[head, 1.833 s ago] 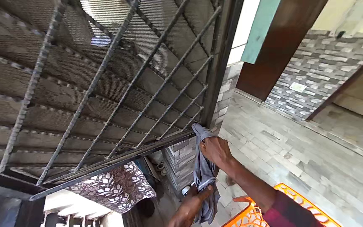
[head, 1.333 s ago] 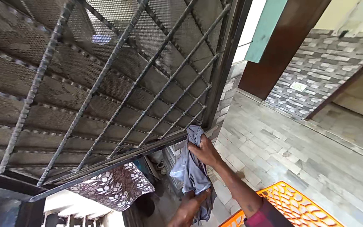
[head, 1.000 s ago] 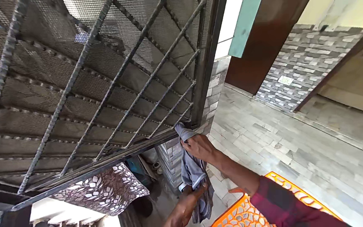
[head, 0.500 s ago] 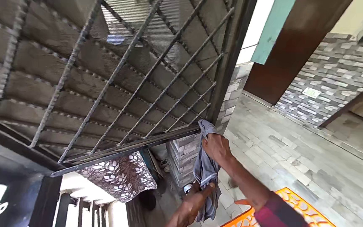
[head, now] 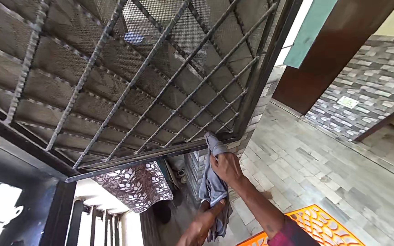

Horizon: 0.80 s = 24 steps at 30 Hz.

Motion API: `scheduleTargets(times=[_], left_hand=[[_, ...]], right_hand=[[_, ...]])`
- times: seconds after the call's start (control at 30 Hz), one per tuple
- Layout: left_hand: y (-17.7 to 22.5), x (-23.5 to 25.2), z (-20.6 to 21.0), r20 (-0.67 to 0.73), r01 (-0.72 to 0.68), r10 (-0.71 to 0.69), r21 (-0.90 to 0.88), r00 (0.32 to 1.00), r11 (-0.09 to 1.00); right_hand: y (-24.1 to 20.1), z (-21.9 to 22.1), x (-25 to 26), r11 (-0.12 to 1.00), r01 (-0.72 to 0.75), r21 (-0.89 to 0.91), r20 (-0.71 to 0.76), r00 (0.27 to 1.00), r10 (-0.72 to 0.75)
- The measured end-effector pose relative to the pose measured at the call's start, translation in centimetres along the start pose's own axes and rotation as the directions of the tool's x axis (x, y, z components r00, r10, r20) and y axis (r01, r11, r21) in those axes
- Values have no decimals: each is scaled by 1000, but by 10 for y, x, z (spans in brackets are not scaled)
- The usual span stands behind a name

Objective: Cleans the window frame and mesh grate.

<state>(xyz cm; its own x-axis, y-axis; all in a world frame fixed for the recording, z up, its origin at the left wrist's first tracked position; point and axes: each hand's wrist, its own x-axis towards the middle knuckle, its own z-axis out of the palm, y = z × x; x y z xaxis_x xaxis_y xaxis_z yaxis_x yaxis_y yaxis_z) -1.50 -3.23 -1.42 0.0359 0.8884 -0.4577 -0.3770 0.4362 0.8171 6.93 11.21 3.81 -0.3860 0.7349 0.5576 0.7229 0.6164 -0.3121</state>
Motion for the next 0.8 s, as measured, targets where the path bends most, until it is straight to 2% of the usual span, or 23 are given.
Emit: scheduleTargets(times=[0.2, 0.33, 0.43, 0.63, 0.7, 0.73, 0.8], left_hand=[[0, -2, -5, 28, -37, 37, 1, 999, 999], [4, -2, -8, 23, -15, 15, -21, 1000, 1000], [1, -6, -17, 4, -13, 13, -44, 1000, 999], [1, -5, -35, -57, -7, 3, -56, 998, 998], [2, -3, -34, -57, -20, 16, -62, 998, 998], [3, -3, -33, -52, -37, 33, -78, 998, 996], [8, -2, -31, -36, -64, 61, -106, 998, 992]], right_hand=[[7, -10, 11, 980, 39, -195, 175, 985, -4], [-27, -9, 22, 968, -51, -244, 239, 965, 111], [-38, 1, 17, 994, -26, -103, 155, 987, 42], [-56, 6, 18, 977, -72, 199, 125, 991, 48], [-61, 8, 21, 885, -194, 423, 146, 979, 145], [-60, 9, 18, 779, -265, 568, 190, 963, 189], [-48, 14, 9, 500, -303, 811, 254, 953, 165]])
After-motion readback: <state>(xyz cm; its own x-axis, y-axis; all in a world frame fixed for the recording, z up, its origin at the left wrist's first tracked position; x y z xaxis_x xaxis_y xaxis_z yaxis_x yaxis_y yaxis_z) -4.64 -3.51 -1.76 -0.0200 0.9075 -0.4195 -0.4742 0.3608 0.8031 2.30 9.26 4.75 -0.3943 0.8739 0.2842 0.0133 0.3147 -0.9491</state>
